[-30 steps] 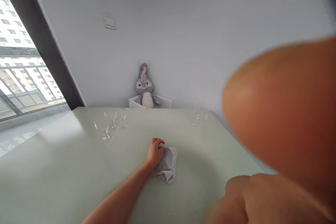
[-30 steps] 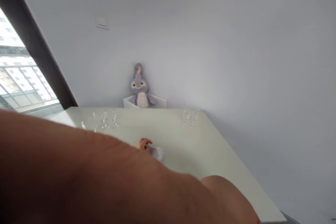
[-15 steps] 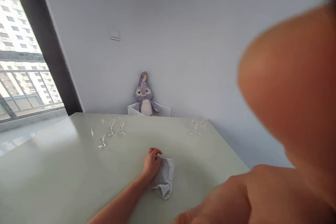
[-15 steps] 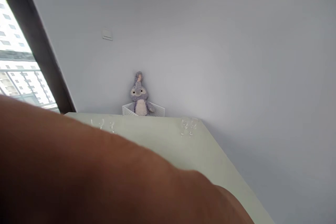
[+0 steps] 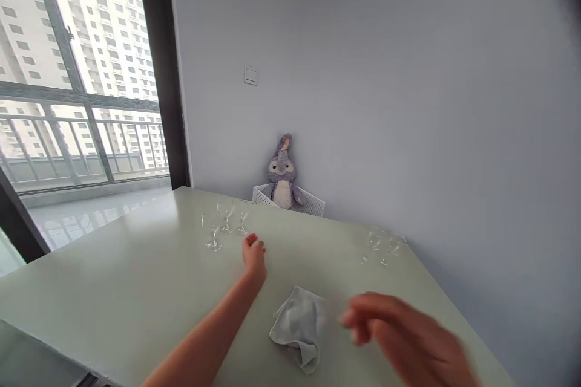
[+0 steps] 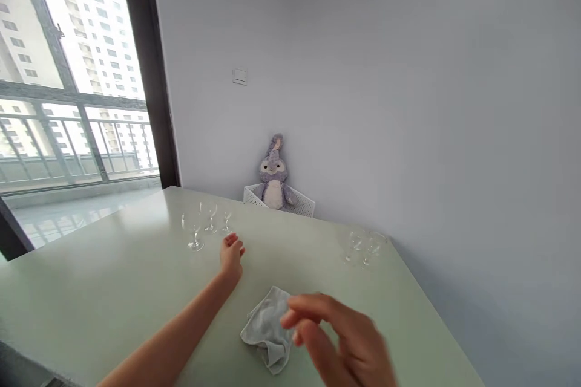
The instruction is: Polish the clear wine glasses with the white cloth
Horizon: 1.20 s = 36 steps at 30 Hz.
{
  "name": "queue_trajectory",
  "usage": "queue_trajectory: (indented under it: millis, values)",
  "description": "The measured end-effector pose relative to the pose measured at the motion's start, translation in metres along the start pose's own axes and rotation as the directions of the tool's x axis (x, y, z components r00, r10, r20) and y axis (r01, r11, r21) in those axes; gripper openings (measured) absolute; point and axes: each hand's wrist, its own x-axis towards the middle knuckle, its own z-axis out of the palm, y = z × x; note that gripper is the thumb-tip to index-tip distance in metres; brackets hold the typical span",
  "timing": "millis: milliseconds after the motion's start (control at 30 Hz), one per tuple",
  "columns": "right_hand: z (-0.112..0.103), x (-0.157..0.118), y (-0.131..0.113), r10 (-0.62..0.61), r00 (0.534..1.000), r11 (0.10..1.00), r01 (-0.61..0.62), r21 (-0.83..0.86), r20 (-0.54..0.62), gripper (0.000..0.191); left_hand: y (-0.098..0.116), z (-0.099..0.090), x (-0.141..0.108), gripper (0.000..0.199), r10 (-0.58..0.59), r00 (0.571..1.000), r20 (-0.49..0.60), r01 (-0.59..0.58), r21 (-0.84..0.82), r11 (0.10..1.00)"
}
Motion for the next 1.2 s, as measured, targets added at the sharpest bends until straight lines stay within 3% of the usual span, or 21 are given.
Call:
queue_trajectory:
  millis: [100, 200, 333, 400, 467, 533, 633, 733, 833, 933, 1067, 1200]
  values:
    - [0.051, 0.019, 0.020, 0.104, 0.983, 0.988, -0.084, -0.132, 0.149, 0.022, 0.016, -0.004, 0.038, 0.044, -0.122, 0.988, -0.090, 0.107, -0.157, 0.982]
    - [0.095, 0.019, 0.053, 0.164, 0.938, 0.922, -0.036, -0.385, 0.304, 0.025, 0.024, -0.004, 0.066, 0.036, -0.229, 0.972, -0.051, 0.207, -0.270, 0.940]
    - [0.127, 0.017, 0.074, 0.319, 0.872, 0.732, 0.022, -0.681, 0.371, 0.056, 0.023, -0.003, 0.087, 0.032, -0.295, 0.955, 0.041, 0.288, -0.375, 0.881]
    - [0.134, 0.020, 0.076, 0.349, 0.866, 0.678, 0.030, -0.735, 0.357, 0.050, 0.020, -0.004, 0.094, 0.032, -0.299, 0.950, 0.083, 0.306, -0.416, 0.856]
    - [0.138, 0.025, 0.077, 0.359, 0.866, 0.672, 0.019, -0.740, 0.348, 0.028, 0.017, -0.005, 0.099, 0.032, -0.293, 0.948, 0.123, 0.316, -0.452, 0.834]
    - [0.138, 0.028, 0.080, 0.373, 0.862, 0.687, -0.008, -0.727, 0.344, 0.018, 0.015, -0.006, 0.104, 0.032, -0.287, 0.946, 0.152, 0.324, -0.484, 0.813]
    - [0.135, 0.030, 0.086, 0.375, 0.866, 0.738, -0.062, -0.672, 0.332, 0.017, 0.013, -0.008, 0.109, 0.028, -0.301, 0.937, 0.178, 0.349, -0.523, 0.777]
    - [0.127, 0.029, 0.089, 0.348, 0.900, 0.800, -0.140, -0.584, 0.262, 0.034, 0.010, -0.010, 0.105, 0.019, -0.326, 0.920, 0.219, 0.392, -0.559, 0.731]
    - [0.120, 0.029, 0.091, 0.407, 0.897, 0.765, -0.230, -0.601, 0.175, 0.046, 0.006, -0.012, 0.088, 0.023, -0.333, 0.894, 0.299, 0.448, -0.585, 0.676]
    - [0.117, 0.029, 0.097, 0.408, 0.888, 0.737, -0.180, -0.652, 0.215, 0.036, 0.003, -0.013, 0.064, 0.023, -0.333, 0.861, 0.386, 0.507, -0.588, 0.630]
    - [0.114, 0.028, 0.105, 0.320, 0.908, 0.836, -0.136, -0.532, 0.269, 0.015, 0.006, -0.014, 0.037, 0.014, -0.353, 0.818, 0.453, 0.571, -0.569, 0.592]
    - [0.102, 0.032, 0.108, 0.300, 0.940, 0.929, -0.250, -0.272, 0.162, 0.016, 0.011, -0.011, 0.018, 0.012, -0.393, 0.785, 0.479, 0.618, -0.552, 0.561]
